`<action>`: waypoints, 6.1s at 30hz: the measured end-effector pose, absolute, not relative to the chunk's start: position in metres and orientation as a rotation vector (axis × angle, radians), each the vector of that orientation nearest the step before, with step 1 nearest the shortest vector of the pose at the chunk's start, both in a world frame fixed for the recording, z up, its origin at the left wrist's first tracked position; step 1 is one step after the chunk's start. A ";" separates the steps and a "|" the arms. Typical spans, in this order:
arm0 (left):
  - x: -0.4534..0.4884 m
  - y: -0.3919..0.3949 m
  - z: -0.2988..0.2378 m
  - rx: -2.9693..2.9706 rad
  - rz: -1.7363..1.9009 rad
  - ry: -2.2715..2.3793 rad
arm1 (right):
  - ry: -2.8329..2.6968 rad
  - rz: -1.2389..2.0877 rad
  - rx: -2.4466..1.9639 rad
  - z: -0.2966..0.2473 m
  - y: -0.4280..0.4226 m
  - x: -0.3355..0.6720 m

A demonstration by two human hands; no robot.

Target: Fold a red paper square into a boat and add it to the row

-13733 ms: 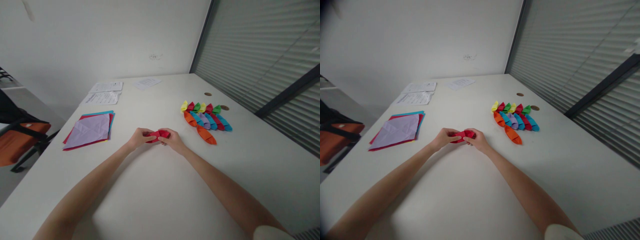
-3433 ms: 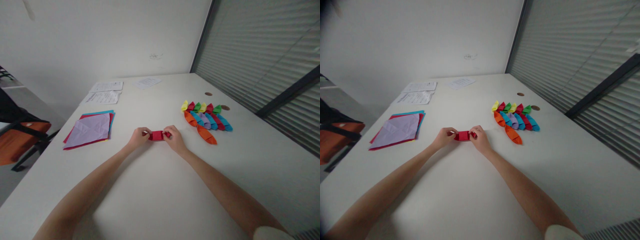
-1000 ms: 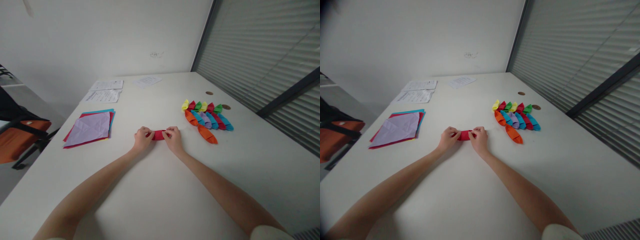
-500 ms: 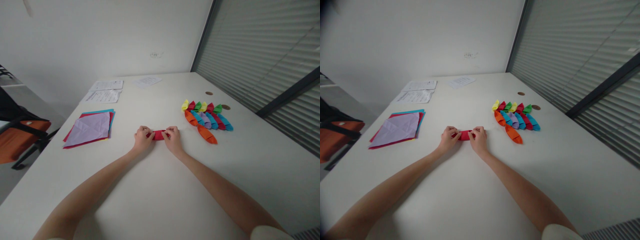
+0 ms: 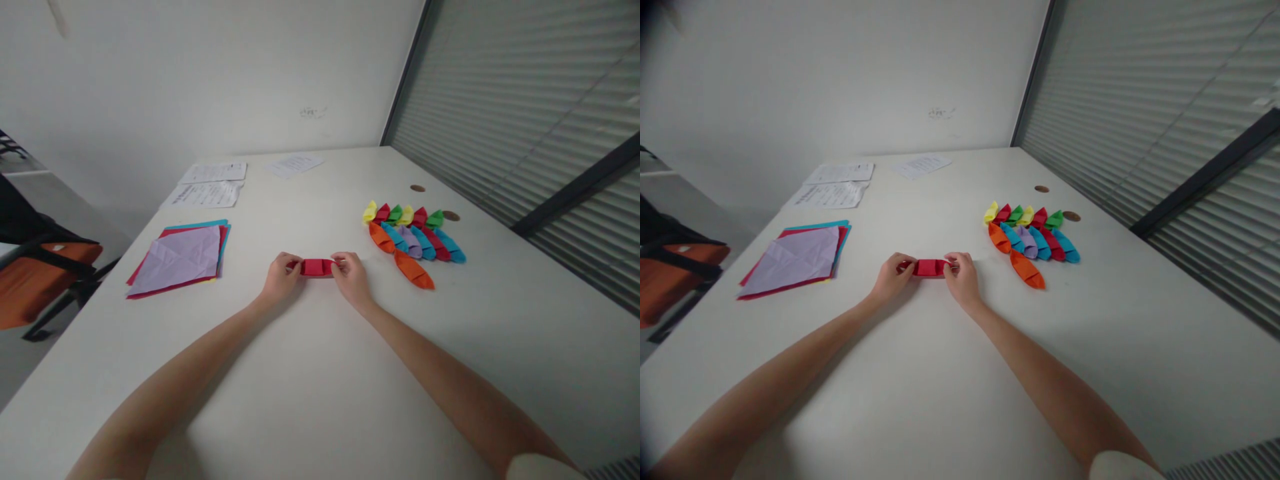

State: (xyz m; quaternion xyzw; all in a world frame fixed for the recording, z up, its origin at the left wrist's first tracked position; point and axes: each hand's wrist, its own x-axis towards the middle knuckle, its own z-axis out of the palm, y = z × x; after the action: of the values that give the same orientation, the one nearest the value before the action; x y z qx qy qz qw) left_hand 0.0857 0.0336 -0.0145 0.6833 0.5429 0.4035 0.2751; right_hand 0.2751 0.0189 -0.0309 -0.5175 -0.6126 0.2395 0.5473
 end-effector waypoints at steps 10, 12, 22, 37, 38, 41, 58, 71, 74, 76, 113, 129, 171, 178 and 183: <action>0.087 0.029 -0.014 1.536 1.198 1.341 | -1.381 0.618 -1.183 -0.028 0.020 0.277; 0.086 0.031 -0.011 1.465 1.207 1.339 | -1.412 0.624 -1.162 -0.025 0.019 0.279; 0.078 0.037 0.006 0.970 1.007 1.171 | -1.533 0.866 -0.905 -0.017 0.019 0.286; 0.071 0.038 -0.005 1.118 1.183 1.100 | -1.768 0.174 -1.177 0.057 -0.019 0.418; 0.071 0.038 -0.007 1.131 1.189 1.101 | -1.774 0.113 -1.223 0.057 -0.027 0.436; 0.074 0.038 -0.009 1.177 1.201 1.117 | -1.784 -0.125 -1.359 0.050 -0.054 0.484; 0.075 0.037 -0.012 1.330 1.128 1.157 | -2.065 -0.353 -1.522 -0.007 -0.069 0.531; 0.077 0.038 -0.007 1.400 1.004 1.199 | -1.951 -0.193 -1.297 0.026 -0.029 0.440; 0.068 0.039 0.001 1.470 0.915 1.186 | -2.112 0.087 -1.196 0.029 -0.006 0.390; 0.054 0.039 0.009 1.654 0.884 1.239 | -2.206 0.237 -1.133 0.028 0.005 0.359; -0.068 0.022 0.058 1.965 0.371 2.713 | -2.090 0.494 -0.999 -0.019 0.039 0.264; 0.009 0.024 0.032 0.890 1.497 1.304 | -1.225 1.485 -1.150 0.010 0.050 0.276; 0.049 0.006 -0.018 2.801 0.254 1.392 | -2.546 0.227 -1.561 -0.012 0.039 0.270; 0.046 0.006 -0.021 2.778 0.338 1.393 | -2.364 0.179 -1.824 -0.006 0.051 0.304; 0.045 0.006 -0.021 2.772 0.377 1.387 | -2.378 0.119 -1.544 0.010 0.047 0.262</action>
State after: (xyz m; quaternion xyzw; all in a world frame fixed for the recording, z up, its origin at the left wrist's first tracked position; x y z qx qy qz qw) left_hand 0.0448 0.0060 -0.0213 0.8877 0.4443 0.1207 0.0096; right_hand 0.2621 0.0474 0.0095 -0.5378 -0.8283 0.0413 0.1515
